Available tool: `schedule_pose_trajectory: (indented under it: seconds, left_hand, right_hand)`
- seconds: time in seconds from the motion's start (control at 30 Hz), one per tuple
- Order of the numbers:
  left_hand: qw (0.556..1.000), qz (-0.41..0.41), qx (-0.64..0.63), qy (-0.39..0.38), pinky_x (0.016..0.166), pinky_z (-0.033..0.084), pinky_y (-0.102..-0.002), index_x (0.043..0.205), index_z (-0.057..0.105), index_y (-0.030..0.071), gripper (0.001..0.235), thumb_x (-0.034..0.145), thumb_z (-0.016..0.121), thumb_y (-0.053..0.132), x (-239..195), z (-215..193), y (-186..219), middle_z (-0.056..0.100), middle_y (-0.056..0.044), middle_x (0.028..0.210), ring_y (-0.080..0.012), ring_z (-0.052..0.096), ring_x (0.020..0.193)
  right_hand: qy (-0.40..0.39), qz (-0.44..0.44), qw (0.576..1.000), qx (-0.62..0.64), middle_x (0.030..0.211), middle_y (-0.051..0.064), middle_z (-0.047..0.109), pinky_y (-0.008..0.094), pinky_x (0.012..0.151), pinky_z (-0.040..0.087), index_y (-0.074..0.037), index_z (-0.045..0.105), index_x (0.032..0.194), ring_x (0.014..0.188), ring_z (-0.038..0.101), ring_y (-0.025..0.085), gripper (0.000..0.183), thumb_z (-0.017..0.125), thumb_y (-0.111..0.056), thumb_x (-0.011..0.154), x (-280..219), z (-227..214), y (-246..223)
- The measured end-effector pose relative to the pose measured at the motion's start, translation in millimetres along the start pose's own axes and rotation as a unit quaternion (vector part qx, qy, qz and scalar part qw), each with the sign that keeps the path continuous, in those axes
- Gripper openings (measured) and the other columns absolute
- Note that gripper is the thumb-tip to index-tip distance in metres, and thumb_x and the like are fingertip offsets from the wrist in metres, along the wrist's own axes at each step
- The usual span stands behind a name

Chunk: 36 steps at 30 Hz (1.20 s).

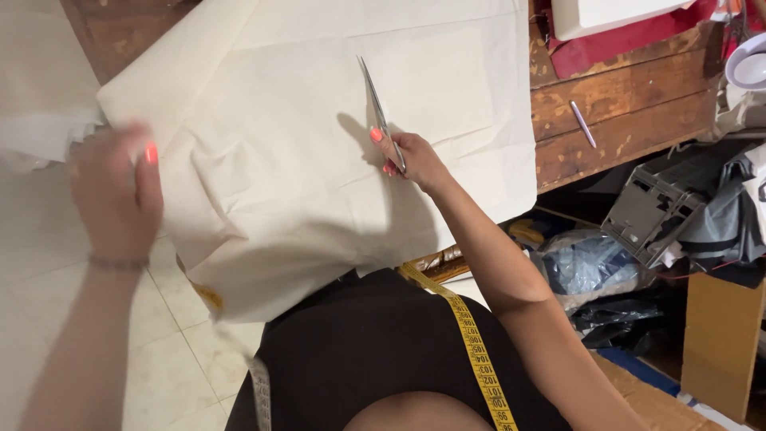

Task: Cutting white fabric into pieces using scissors on a wooden workbench

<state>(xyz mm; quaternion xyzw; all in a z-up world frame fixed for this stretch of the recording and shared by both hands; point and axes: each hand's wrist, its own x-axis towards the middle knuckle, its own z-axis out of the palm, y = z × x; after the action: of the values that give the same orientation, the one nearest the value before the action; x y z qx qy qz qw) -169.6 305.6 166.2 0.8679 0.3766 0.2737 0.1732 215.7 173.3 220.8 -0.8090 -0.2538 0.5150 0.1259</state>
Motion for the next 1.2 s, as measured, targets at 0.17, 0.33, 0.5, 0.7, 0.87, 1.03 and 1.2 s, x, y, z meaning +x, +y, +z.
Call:
schedule_pose_trajectory:
  seconds: [0.17,0.33,0.5,0.7,0.87,1.03,1.2]
  left_hand:
    - [0.998,-0.059,-0.020,0.026,0.113,0.024,-0.066,0.156,0.043,-0.011,0.045,0.120,0.055,0.013,98,24,-31,0.042,-0.035,0.153,-0.0536,0.036,0.141]
    - [0.982,-0.184,0.024,-0.025,0.111,0.006,-0.075,0.161,0.047,-0.010,0.056,0.123,0.043,0.031,133,63,-76,0.023,-0.031,0.160,-0.0498,0.015,0.145]
    - [0.973,-0.227,-0.026,-0.033,0.107,0.060,-0.057,0.174,0.018,0.014,0.051,0.137,0.050,0.029,121,96,-108,0.005,-0.014,0.170,-0.0464,0.053,0.158]
    - [0.978,-0.207,-0.007,-0.022,0.078,0.058,-0.051,0.172,0.029,0.005,0.045,0.137,0.049,0.026,123,93,-102,0.012,-0.017,0.169,-0.0422,0.070,0.099]
    - [0.980,-0.198,-0.015,-0.018,0.079,0.057,-0.054,0.169,0.032,0.001,0.045,0.134,0.047,0.025,125,90,-100,0.014,-0.016,0.168,-0.0458,0.071,0.110]
    - [0.983,-0.185,-0.017,-0.005,0.078,0.056,-0.054,0.165,0.034,0.000,0.043,0.132,0.046,0.025,126,91,-99,0.019,-0.017,0.165,-0.0410,0.064,0.095]
    - [0.983,-0.182,-0.007,-0.002,0.073,0.054,-0.052,0.162,0.042,-0.006,0.042,0.133,0.049,0.024,127,95,-104,0.018,-0.016,0.165,-0.0421,0.063,0.087]
  right_hand:
    - [0.014,-0.020,1.000,0.019,0.059,0.000,0.058,0.024,0.067,0.040,-0.016,0.048,0.067,0.059,0.050,0.010,0.057,0.055,-0.070,0.085,8,5,11]
    - [-0.002,-0.005,0.999,0.047,0.058,0.002,0.058,0.024,0.061,0.036,-0.014,0.052,0.073,0.055,0.047,0.010,0.059,0.053,-0.072,0.083,16,2,-2]
    - [-0.018,0.004,0.999,0.046,0.062,0.002,0.055,0.022,0.060,0.036,-0.014,0.048,0.074,0.059,0.047,0.010,0.060,0.050,-0.073,0.083,22,-7,-24]
    - [-0.005,0.017,1.000,0.013,0.061,0.002,0.055,0.023,0.066,0.040,-0.015,0.045,0.072,0.059,0.045,0.011,0.060,0.049,-0.073,0.084,25,-5,-23]
    - [0.001,0.007,1.000,0.031,0.056,0.000,0.053,0.022,0.059,0.034,-0.016,0.045,0.068,0.053,0.042,0.008,0.059,0.054,-0.072,0.083,31,-2,-14]
    - [-0.011,0.006,0.999,0.047,0.058,0.002,0.053,0.022,0.056,0.034,-0.014,0.046,0.070,0.056,0.047,0.009,0.060,0.053,-0.072,0.084,38,-5,-17]
    - [-0.017,0.028,0.999,-0.001,0.065,0.003,0.057,0.023,0.061,0.037,-0.014,0.048,0.076,0.056,0.043,0.011,0.061,0.048,-0.075,0.082,41,-11,-38]
